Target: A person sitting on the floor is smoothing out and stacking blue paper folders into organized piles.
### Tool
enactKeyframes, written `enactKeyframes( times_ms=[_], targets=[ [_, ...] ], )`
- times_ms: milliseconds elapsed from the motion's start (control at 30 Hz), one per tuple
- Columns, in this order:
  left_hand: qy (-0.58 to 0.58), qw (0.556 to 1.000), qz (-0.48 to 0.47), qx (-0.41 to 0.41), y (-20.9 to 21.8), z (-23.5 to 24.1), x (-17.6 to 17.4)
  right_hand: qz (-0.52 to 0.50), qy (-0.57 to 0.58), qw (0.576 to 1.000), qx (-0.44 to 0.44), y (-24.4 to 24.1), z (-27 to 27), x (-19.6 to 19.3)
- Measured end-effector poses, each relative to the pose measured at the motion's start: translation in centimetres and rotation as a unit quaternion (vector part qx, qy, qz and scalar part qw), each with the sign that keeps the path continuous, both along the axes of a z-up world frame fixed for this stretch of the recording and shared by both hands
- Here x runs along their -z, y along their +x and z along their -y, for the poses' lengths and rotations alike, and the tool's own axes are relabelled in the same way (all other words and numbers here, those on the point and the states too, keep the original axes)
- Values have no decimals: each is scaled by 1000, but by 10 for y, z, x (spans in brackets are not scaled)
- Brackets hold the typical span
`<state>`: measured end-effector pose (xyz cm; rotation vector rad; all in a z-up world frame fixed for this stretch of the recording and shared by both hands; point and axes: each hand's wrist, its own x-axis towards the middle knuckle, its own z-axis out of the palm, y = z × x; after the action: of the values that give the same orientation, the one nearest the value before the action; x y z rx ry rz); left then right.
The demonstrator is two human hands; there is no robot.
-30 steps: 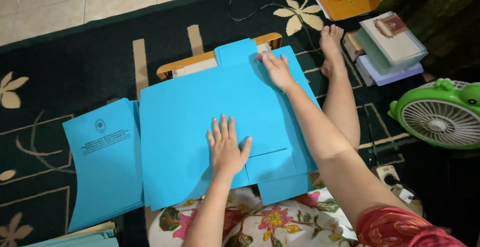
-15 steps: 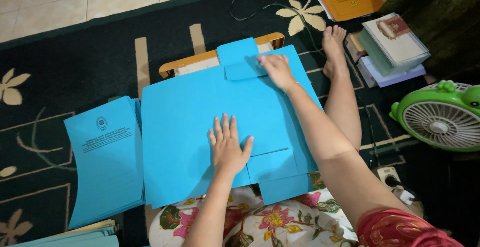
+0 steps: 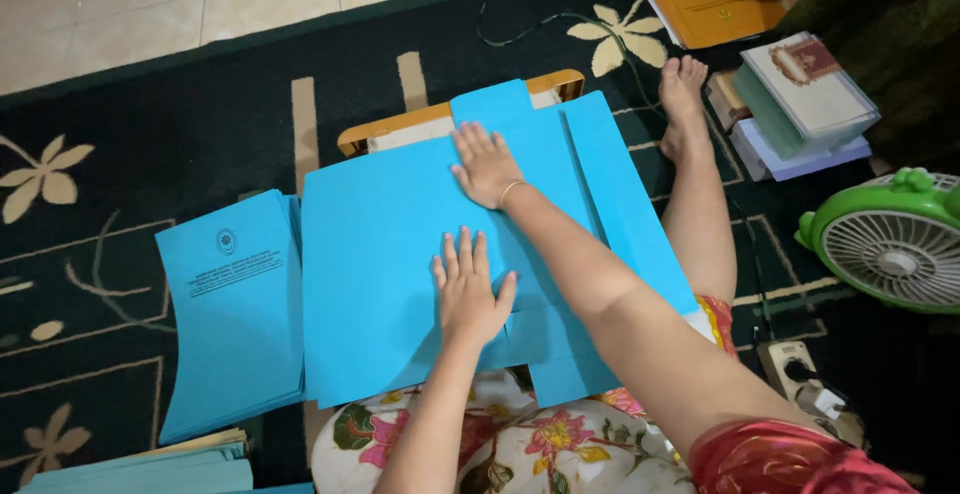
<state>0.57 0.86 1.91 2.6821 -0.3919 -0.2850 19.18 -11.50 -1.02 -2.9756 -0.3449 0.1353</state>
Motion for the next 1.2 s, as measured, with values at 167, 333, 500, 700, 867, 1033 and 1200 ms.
enactKeyframes(
  times_ms=[167, 333, 500, 700, 867, 1033, 1200],
  targets=[
    [0, 1000, 13, -10, -1, 1, 1, -31, -17, 999, 17, -6, 10, -2],
    [40, 998, 27, -39, 6, 6, 29, -53, -52, 996, 43, -37, 7, -3],
    [42, 992, 96, -71, 3, 9, 40, -69, -88, 994, -12, -63, 18, 9],
    [62, 992, 91, -69, 9, 11, 51, -42, -12, 999, -18, -156, 55, -16],
    [80, 995, 29, -53, 12, 11, 45, 62, 72, 982, 161, -216, 99, -43],
    [147, 988, -38, -38, 37, 26, 45, 10, -38, 989, 144, -226, 102, -19],
    [46, 971, 211, 98, 97, 72, 30, -18, -61, 991, 121, -224, 103, -12]
  ],
)
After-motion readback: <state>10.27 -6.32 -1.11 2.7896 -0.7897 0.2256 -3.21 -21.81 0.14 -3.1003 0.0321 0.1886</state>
